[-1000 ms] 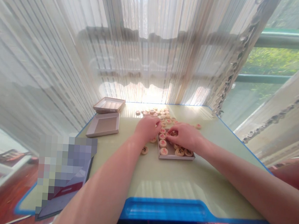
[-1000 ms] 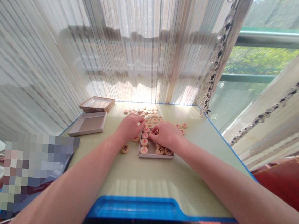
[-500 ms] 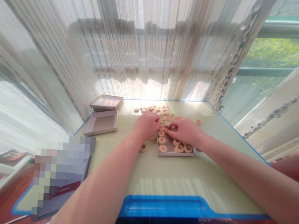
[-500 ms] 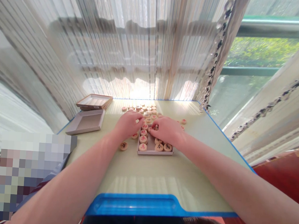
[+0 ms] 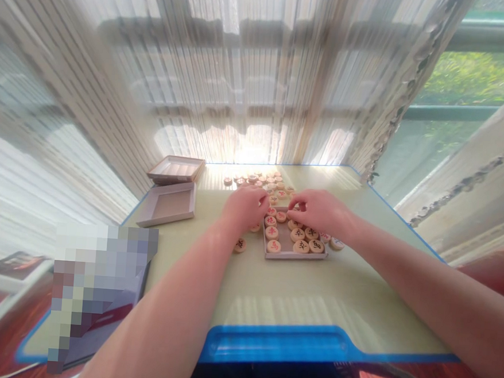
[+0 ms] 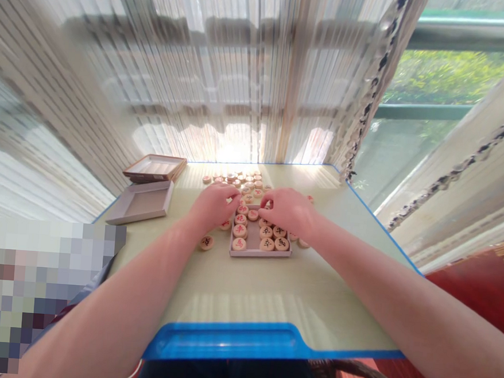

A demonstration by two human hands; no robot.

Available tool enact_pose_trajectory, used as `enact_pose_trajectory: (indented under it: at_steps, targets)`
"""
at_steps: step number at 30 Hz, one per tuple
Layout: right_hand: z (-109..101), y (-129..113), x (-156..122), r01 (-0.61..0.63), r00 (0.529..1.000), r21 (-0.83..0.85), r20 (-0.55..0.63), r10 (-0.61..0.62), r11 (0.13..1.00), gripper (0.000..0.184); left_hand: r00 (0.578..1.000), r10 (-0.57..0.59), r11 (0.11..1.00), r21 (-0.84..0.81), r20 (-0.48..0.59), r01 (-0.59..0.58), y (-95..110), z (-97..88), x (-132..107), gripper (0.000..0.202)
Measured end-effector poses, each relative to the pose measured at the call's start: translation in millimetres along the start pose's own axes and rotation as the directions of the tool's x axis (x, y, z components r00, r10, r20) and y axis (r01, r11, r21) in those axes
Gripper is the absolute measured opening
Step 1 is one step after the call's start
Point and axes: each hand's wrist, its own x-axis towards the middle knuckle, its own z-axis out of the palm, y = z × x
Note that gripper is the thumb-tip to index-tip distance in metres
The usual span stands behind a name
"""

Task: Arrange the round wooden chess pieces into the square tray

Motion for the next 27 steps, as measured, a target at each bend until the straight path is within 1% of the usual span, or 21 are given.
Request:
enact_pose_trajectory:
  at_steps: [4,6,8,11,13,16,20,27]
  targets:
    - [0.9,-0.6,-0.5,0.013,1.0,0.05,-0.004,-0.013,0.999,0.023,1.0,0.002,1.0,0.001,0.003,-0.002,-0.1,-0.4,-0.4,0.026]
    - [1.2,-0.2,-0.2,-0.012,1.0,0.099,0.004,0.012,0.995,0.025,1.0,0.004,1.0,0.002,0.008,-0.004,-0.6,-0.3,-0.3,0.026]
    - [1.1,0.9,0.6,-0.06,0.998,0.124,-0.009,0.061,0.99,0.028,1.0,0.006,1.0,0.006,0.013,-0.006,-1.1,0.0,0.0,0.026]
    - [0.1,2.7,1.9,-0.11,0.993,0.079,-0.039,0.113,0.991,0.028,1.0,0.007,1.0,0.011,0.016,-0.007,-1.6,0.6,0.4,0.025]
    - [-0.8,3.4,2.3,-0.119,0.992,0.057,-0.025,0.121,0.991,0.026,1.0,0.008,1.0,0.009,0.013,-0.008,-1.7,0.7,0.4,0.025]
    - [-1.7,3.9,2.2,-0.091,0.996,0.069,0.0,0.091,0.993,0.024,1.0,0.009,1.0,0.006,0.01,-0.009,-1.6,0.4,0.2,0.024]
    - [-0.9,5.9,2.6,-0.045,0.999,0.073,-0.015,0.047,0.996,0.024,1.0,0.003,1.0,0.009,0.015,-0.003,-1.1,-0.1,-0.4,0.025]
    - [1.7,8.9,3.9,-0.029,0.999,0.071,-0.043,0.032,0.997,0.021,1.0,0.007,1.0,0.019,0.016,-0.008,-1.8,0.3,-0.7,0.026]
